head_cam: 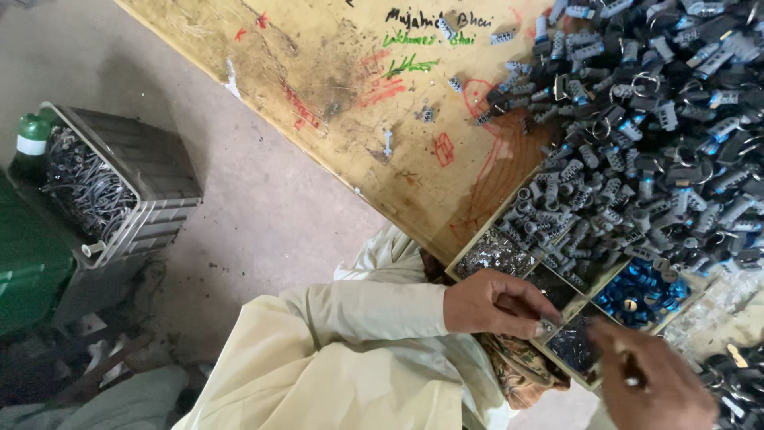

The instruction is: The person assembles small keychains by hand, picking up a keyring, a gray plastic component, and a blue cap, then joining them together. The assembled keychains are placed into a compartmentalized wooden tray on the table.

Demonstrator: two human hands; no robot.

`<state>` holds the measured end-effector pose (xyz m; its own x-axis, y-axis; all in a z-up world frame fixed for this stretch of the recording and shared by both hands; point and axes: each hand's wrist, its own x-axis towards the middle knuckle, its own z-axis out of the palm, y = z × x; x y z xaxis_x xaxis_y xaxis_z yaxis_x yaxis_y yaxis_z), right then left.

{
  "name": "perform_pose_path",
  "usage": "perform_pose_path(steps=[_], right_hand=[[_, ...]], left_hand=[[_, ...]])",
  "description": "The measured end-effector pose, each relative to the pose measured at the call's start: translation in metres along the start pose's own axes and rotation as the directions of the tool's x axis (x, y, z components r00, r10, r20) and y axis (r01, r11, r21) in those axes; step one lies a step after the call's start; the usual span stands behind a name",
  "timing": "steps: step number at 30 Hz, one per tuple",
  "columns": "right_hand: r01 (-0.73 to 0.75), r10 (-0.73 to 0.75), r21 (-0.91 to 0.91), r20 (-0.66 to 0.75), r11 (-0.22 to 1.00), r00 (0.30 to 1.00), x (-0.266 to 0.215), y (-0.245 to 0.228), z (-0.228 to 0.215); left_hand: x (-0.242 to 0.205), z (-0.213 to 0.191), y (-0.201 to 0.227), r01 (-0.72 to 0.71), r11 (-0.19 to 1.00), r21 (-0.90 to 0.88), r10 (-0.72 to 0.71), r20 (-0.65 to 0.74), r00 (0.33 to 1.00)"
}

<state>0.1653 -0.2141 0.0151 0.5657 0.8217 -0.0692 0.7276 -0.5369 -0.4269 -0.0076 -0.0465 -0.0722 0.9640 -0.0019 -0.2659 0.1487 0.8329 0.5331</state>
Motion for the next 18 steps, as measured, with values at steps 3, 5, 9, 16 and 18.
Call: perform_pose_path(steps=[3, 5, 9, 16, 18], right_hand=[[-0.112, 0.104, -0.377, -0.041, 0.92, 0.994, 0.015, 0.008, 0.002], [-0.134, 0.125, -0.473, -0.05, 0.871, 0.991, 0.018, 0.014, 0.007], [-0.101, 0.096, -0.505, -0.035, 0.857, 0.995, 0.014, 0.022, 0.011], [-0.099, 0.084, -0.43, -0.055, 0.897, 0.995, 0.01, 0.029, 0.008], [-0.084, 0.063, -0.398, -0.066, 0.914, 0.996, 0.008, 0.029, 0.011]], left_hand=[[-0.01, 0.004, 0.01, -0.121, 0.97, 0.213, 0.129, -0.021, 0.991], [-0.012, 0.008, 0.018, -0.151, 0.951, 0.269, 0.161, -0.015, 0.987], [-0.013, 0.016, 0.026, -0.174, 0.934, 0.312, 0.178, 0.013, 0.984], [-0.012, 0.019, 0.029, -0.234, 0.903, 0.359, 0.236, 0.038, 0.971], [-0.011, 0.019, 0.03, -0.225, 0.91, 0.347, 0.225, 0.043, 0.973]])
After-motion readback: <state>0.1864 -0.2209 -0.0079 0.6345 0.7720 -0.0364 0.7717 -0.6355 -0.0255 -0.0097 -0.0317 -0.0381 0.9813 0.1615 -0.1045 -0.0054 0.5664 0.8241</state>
